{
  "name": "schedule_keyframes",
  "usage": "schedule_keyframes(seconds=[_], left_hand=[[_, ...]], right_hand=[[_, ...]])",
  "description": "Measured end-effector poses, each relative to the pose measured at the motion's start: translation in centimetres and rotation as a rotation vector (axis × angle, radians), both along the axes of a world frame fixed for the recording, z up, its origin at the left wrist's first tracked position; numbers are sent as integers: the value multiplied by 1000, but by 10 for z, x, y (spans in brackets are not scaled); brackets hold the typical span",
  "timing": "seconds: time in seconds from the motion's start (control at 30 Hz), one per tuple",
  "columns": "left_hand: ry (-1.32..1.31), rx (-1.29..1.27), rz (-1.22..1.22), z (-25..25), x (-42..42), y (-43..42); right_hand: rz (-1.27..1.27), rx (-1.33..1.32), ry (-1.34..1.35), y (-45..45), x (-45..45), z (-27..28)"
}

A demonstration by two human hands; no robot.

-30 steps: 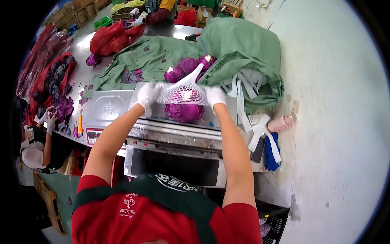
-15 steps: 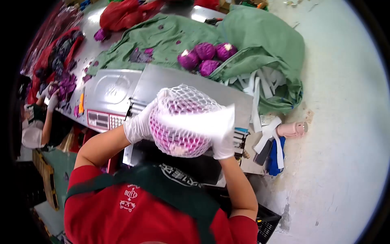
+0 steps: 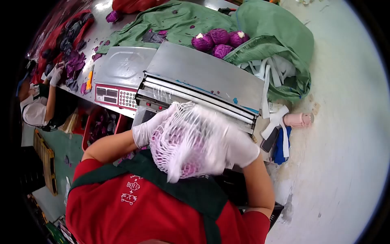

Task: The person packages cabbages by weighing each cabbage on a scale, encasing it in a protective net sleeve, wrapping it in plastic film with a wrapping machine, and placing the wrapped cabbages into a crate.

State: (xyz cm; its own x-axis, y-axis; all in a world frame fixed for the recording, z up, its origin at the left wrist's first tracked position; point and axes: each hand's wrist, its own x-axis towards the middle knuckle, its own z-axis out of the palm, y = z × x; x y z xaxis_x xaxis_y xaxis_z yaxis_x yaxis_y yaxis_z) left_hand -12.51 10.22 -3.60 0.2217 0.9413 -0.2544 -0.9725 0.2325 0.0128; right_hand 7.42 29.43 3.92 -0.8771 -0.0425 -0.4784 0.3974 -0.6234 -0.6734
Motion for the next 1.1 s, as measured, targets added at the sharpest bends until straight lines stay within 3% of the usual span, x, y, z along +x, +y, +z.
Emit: schedule_keyframes(seconds=[0.03,0.07,0.1,0.17,0.2,0.23,0.3,0.4,0.5,0.53,0.57,0.6,0.63,0.7,0.73,0.77,0.83,0.87,0.9,0.97,1.0,1.03,1.1], left_hand=[[-145,66,-3,7,0,3],[15,-60,43,18,1,7],[18,-111,145,29,-3,3],[0,32,245,29,-6,-5],[-63,188,262,27,4,0],[87,213,184,32,18,2],[53,65,77,21,38,3],[-44,160,138,17,30,5],[6,267,151,22,35,12],[-17,327,175,24,37,12],[-43,387,205,37,38,14],[48,251,254,41,29,9],[-48,339,274,39,15,4],[155,68,487,98,13,-3],[232,84,543,104,8,-5],[-60,484,466,84,-4,-2],[327,403,601,94,-5,5],[756,79,894,119,12,11],[1043,-91,1070,119,10,17],[976,-311,922,116,-15,16],[868,-390,694,97,-20,22],[933,-262,451,97,-18,30],[548,-79,412,108,-9,65]], right_hand=[[-179,-106,70,-7,-7,14],[-316,-163,130,-12,-11,25],[-399,-35,77,-19,-14,37],[-175,8,145,-3,1,1],[-244,126,57,-22,-4,-7],[-305,240,-40,-42,-9,-14],[-239,450,25,-43,-13,-25],[-479,350,4,-28,-14,-12],[-314,485,3,-40,-16,-44],[-120,635,147,-48,-12,-55],[-133,618,185,-58,-3,-45],[-146,601,223,-69,6,-35],[-141,402,124,-69,7,-34],[-211,-58,-103,-70,7,-29],[-259,-130,2,-75,7,-14],[-301,-213,108,-80,6,1],[-447,-521,273,-84,6,1],[-472,-540,306,-76,2,-7],[-495,-560,339,-68,-3,-15],[-594,-582,415,-52,-18,-26],[-619,-430,416,-34,-32,-29],[-644,-445,454,-25,-46,-10],[-518,288,596,5,-65,3]])
